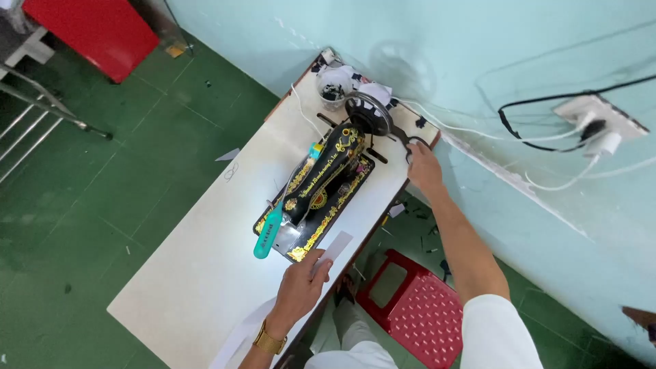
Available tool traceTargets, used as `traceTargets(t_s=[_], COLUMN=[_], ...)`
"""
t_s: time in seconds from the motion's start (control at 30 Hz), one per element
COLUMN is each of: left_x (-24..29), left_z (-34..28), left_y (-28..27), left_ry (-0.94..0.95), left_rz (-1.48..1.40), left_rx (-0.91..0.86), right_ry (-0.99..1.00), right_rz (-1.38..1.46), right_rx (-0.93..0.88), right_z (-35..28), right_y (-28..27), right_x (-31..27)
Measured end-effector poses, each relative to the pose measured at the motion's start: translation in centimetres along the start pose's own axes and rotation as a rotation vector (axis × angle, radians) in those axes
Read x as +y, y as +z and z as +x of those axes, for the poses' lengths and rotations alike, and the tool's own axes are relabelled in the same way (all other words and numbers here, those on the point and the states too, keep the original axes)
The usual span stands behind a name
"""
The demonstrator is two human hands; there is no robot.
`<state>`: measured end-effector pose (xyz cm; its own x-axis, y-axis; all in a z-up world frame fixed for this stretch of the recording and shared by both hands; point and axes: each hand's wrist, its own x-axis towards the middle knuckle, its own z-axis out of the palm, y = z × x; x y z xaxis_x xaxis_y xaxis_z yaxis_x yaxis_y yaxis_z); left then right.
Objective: The person cuts a white strip of fabric with scissors, places it on a dark fabric piece, and uses an iron to press the strip onto the fabric. The person repeatedly irons the same area while holding the fabric in place.
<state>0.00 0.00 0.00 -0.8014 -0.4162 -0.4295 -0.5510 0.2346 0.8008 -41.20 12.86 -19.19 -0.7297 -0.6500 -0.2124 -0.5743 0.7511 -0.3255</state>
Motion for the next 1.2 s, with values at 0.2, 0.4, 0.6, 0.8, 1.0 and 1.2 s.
traceTargets(t_s=[0.2, 0.4, 0.6, 0.8, 1.0, 1.2], left_x=[1.0, 3.3, 8.3, 6.3, 4.9, -0.2], left_z=[1.8, 2.9, 0.2, -5.5, -15.3, -28.2], left_y=[0.6, 0.6, -4.1, -10.1, -15.3, -17.4], left_ry=[-0.173, -0.036, -0.152, -0.183, -0.211, -0.068], left_rz=[0.066, 0.05, -0.24, -0.256, -0.332, -0.523], left_rx=[0.002, 0.049, -0.061, 0.128, 0.308, 0.586], right_ry=[-0.037, 0.095, 0.22, 0.179, 0.285, -0.423], right_rz=[-0.131, 0.16, 0.736, 1.067, 1.114, 0.999], right_rx=[-0.051, -0.317, -0.292, -0.119, -0.565, -1.057], right_z=[3.6, 1.3, -8.2, -24.5, -30.6, -34.9], right_y=[2.0, -3.5, -6.1, -6.4, -9.1, -6.8], right_x=[3.8, 0.6, 0.1, -5.3, -16.4, -33.0])
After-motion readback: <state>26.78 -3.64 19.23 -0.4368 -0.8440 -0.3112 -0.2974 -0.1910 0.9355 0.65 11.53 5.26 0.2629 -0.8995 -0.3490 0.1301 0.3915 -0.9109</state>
